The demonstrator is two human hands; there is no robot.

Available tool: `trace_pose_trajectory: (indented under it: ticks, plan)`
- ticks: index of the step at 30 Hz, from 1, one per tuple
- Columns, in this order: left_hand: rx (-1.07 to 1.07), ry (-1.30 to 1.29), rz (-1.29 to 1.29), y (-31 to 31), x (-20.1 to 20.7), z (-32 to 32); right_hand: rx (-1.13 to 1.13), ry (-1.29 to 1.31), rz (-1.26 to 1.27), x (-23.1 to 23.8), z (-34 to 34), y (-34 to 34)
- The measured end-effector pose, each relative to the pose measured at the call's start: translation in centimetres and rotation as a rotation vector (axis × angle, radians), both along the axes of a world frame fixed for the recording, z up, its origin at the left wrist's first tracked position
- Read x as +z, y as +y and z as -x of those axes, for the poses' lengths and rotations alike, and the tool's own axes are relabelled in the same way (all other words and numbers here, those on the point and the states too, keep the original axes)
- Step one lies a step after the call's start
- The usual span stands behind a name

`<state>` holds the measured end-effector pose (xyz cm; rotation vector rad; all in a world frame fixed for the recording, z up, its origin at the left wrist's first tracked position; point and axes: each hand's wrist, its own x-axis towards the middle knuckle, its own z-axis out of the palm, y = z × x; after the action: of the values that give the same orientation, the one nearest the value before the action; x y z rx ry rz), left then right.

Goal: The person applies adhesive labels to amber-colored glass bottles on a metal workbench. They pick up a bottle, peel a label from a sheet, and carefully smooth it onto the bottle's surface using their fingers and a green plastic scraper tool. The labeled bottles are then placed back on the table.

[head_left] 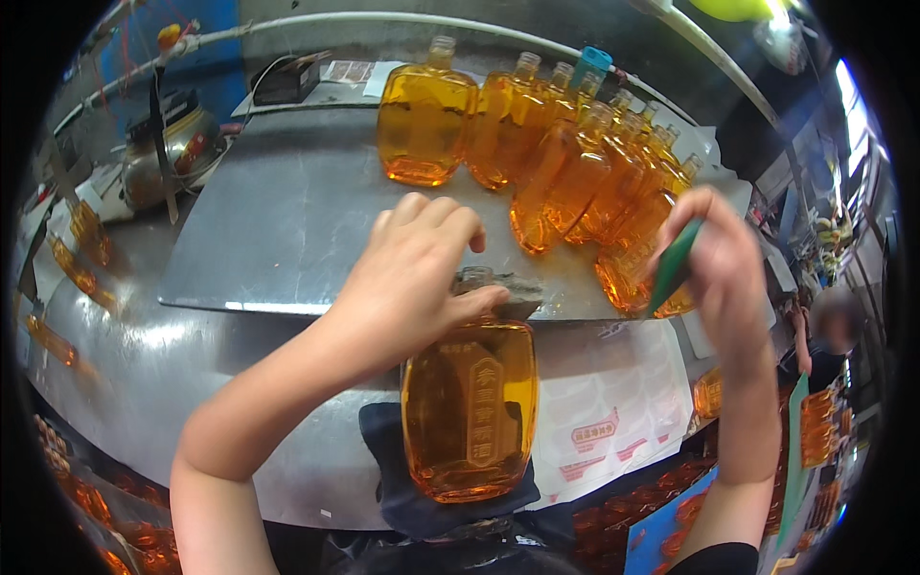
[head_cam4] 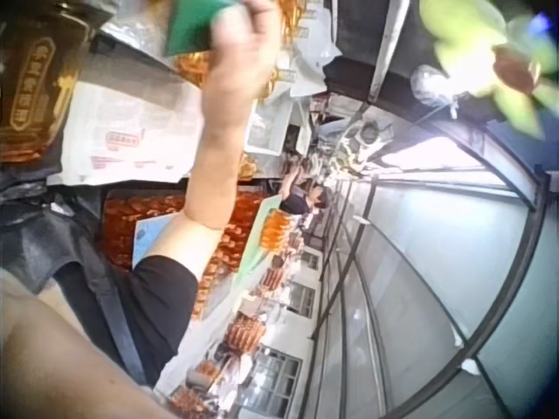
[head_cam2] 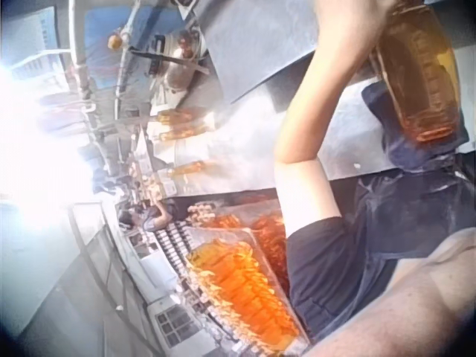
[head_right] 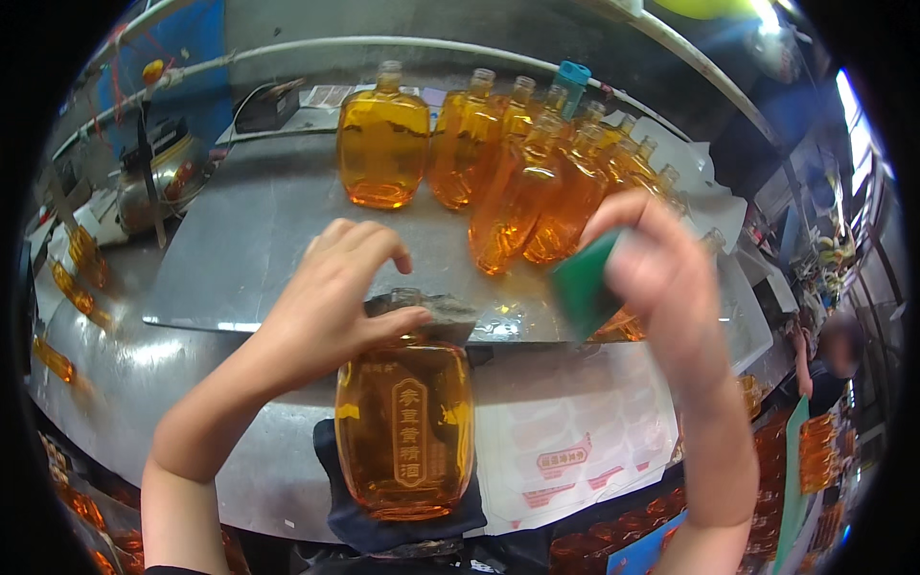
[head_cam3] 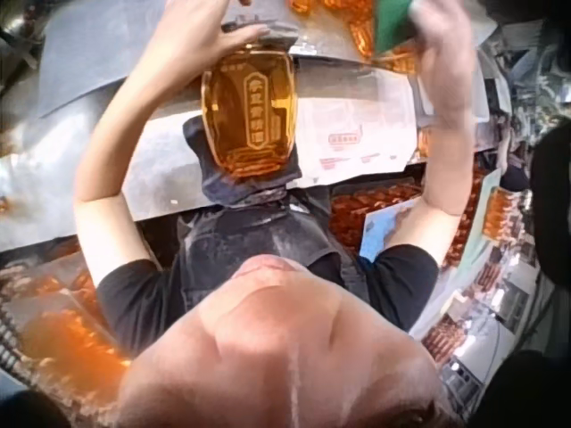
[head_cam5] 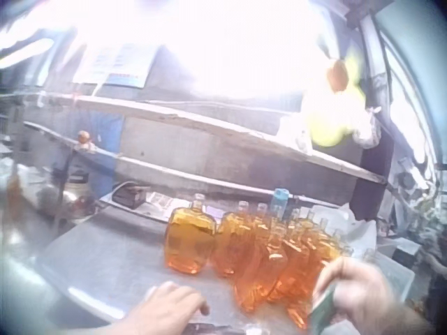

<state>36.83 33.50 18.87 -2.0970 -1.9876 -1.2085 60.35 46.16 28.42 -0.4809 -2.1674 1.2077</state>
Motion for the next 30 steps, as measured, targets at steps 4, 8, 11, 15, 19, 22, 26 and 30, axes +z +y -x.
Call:
trace_pose_trajectory:
  ticks: [4,8,11,15,19,22,26,30]
  plan:
    - [-0.155,-0.005,-0.01,0.4,-0.1,0.7,-0.233,-0.255,-0.429,5.2,5.3,6.0]
    - [-0.495,-0.264,0.09,-2.6,1.7,0.8,-0.233,-0.475,-0.779,6.5,12.3,13.4]
    - [-0.596,-0.389,0.089,-4.9,2.7,1.5,-0.332,-0.57,-1.074,5.1,16.6,16.8]
    - [-0.401,-0.259,-0.182,-7.3,6.3,4.8,-0.162,-0.914,-0.84,7.6,22.5,17.3]
    - [-0.198,-0.252,-0.279,-5.3,7.2,11.1,-0.139,-0.958,-0.811,3.9,20.2,21.3]
    - [0.016,-0.216,-0.31,-4.9,8.3,14.7,-0.115,-0.815,-0.98,3.5,21.9,21.4]
    - [0.138,-0.202,-0.342,-1.1,9.1,18.5,0.027,-0.715,-0.948,3.6,23.3,24.0]
    - [0.258,-0.156,-0.338,2.2,9.6,20.5,0.047,-0.77,-0.876,4.2,26.7,23.3]
